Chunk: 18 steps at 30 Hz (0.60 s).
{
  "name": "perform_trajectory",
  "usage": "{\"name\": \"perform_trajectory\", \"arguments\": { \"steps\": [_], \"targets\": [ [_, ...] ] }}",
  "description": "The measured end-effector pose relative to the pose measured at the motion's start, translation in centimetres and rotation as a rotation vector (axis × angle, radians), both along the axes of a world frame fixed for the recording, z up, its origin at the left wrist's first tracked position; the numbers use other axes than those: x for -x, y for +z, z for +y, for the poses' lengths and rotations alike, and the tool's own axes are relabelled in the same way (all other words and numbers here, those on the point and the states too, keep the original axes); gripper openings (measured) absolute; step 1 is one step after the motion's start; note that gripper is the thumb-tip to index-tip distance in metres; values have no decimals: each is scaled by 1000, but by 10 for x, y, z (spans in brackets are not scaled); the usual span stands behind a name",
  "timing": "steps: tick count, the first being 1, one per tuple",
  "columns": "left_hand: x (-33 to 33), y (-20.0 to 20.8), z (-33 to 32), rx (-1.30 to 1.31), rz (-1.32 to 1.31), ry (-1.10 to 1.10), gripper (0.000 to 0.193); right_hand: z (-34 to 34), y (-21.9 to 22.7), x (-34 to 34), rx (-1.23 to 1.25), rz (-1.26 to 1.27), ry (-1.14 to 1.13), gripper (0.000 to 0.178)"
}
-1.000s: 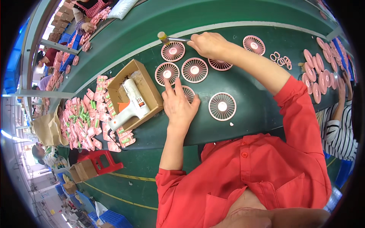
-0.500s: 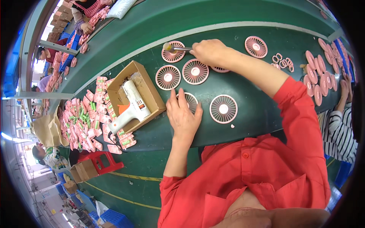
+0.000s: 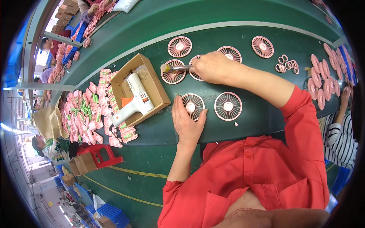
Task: The person assembles fan covers by inserting small plastic rings into them by hand, tapping the pieces into place with a hammer, and gathering the assembled fan covers into a basket.
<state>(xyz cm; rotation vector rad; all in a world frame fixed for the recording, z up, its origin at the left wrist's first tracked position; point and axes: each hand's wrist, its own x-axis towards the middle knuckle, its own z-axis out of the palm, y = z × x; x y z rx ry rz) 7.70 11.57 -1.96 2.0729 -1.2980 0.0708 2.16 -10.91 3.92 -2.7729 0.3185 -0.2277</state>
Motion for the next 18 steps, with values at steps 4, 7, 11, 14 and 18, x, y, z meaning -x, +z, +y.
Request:
{"name": "perform_trajectory", "arguments": {
  "steps": [4,7,11,14,18],
  "targets": [
    [6,1,-1,27,31,22,97,8,15,0,-84,-195,-201,34],
    [3,-3,-2,36,43,10,103,11,-5,6,-70,-3,-69,33],
    [3,-4,1,35,46,16,105,16,-2,13,-110,1,-86,31],
    [3,-3,1,26,65,60,115,27,4,40,-162,-62,-87,29],
    [-1,-5,2,35,52,67,121,36,6,75,-143,-68,-1,26]
  ]
}}
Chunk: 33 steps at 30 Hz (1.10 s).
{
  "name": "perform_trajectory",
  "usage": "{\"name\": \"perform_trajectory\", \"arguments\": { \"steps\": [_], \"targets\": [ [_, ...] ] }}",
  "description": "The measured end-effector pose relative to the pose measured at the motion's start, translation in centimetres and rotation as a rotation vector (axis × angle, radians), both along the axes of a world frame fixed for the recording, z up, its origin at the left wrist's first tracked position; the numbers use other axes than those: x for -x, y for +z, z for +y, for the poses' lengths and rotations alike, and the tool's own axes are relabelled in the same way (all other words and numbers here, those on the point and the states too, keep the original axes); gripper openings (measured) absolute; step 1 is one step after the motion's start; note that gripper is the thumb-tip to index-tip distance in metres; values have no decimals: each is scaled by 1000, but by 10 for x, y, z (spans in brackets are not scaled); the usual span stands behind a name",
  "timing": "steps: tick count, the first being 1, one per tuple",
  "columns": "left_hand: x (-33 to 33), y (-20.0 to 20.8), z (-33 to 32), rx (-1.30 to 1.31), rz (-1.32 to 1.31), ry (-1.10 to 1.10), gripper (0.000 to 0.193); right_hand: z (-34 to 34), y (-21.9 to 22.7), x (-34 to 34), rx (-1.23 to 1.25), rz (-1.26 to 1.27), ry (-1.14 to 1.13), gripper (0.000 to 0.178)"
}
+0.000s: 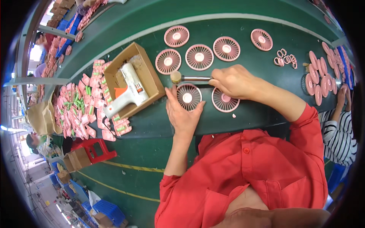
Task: The person assembles fan covers by inserting small plastic rings into them by hand, tapping the pieces into place with a hammer, and gathering the assembled fan covers into a basket.
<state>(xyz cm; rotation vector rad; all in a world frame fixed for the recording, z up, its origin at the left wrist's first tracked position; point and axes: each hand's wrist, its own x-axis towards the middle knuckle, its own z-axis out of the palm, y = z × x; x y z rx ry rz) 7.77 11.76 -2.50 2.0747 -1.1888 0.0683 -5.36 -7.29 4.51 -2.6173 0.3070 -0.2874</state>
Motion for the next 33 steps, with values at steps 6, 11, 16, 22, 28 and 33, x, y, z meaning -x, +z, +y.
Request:
{"name": "perform_trajectory", "arguments": {
  "steps": [6,11,16,22,28,33],
  "targets": [
    [1,-4,1,-3,56,-3,122,13,-6,8,53,11,124,28],
    [3,1,5,-102,130,46,121,15,2,8,135,82,117,29],
    [8,4,-7,17,171,-24,113,21,-10,29,157,162,112,31],
    [7,16,-15,-43,-79,-7,85,17,-2,63,-151,-163,-169,32],
    [77,67,-60,79,-199,-727,47,-2,-45,210,140,-232,-595,23],
    [114,36,-81,-395,-496,-1032,59,19,-42,317,-314,-495,-1217,35]
  ]
}}
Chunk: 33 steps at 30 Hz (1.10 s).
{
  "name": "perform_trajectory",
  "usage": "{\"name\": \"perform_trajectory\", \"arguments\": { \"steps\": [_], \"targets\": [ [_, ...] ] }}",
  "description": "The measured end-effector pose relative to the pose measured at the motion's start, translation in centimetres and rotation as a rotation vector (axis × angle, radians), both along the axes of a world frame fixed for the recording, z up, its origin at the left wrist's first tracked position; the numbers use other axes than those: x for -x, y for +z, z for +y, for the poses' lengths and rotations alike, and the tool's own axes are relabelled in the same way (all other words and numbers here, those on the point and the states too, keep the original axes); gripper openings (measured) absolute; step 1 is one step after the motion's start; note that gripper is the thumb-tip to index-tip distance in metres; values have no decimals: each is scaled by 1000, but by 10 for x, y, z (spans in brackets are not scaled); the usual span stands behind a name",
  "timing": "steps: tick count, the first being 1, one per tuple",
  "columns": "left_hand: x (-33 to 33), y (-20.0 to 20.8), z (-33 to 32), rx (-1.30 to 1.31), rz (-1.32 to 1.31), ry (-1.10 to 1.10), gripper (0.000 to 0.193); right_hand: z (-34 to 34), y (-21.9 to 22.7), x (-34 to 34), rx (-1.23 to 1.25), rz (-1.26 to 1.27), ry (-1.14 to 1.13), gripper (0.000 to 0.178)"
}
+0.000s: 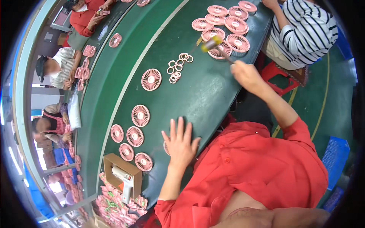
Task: The person assembles fan covers by inserting small plastic rings into them by hand, tapping the pieces into place with a hammer, and gathering the assembled fan covers into a basket.
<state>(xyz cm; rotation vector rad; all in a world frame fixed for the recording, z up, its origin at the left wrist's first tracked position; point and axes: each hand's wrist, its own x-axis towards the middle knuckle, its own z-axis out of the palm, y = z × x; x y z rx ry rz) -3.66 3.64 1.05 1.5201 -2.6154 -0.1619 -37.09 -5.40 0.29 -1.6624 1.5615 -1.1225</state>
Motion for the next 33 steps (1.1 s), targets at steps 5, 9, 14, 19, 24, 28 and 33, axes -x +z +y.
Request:
{"name": "perform_trajectory", "arguments": {
  "steps": [5,9,14,19,24,28,33],
  "targets": [
    [-18,0,-47,245,-188,220,46,17,-15,57,-154,-291,-30,36],
    [64,18,-105,130,393,96,72,20,-35,57,-127,-329,-3,37],
    [139,-20,-195,251,125,154,81,26,-39,56,-33,-232,13,30],
    [135,-55,-262,457,174,161,28,45,-40,78,-65,-210,-7,28],
    [164,-32,-258,682,184,-25,32,56,-50,94,-184,-212,-61,27],
    [209,-26,-189,277,422,-183,52,53,-42,96,-143,-153,-56,25],
    [192,-29,-175,227,497,-83,32,33,-27,96,-133,11,4,25]
  ]
}}
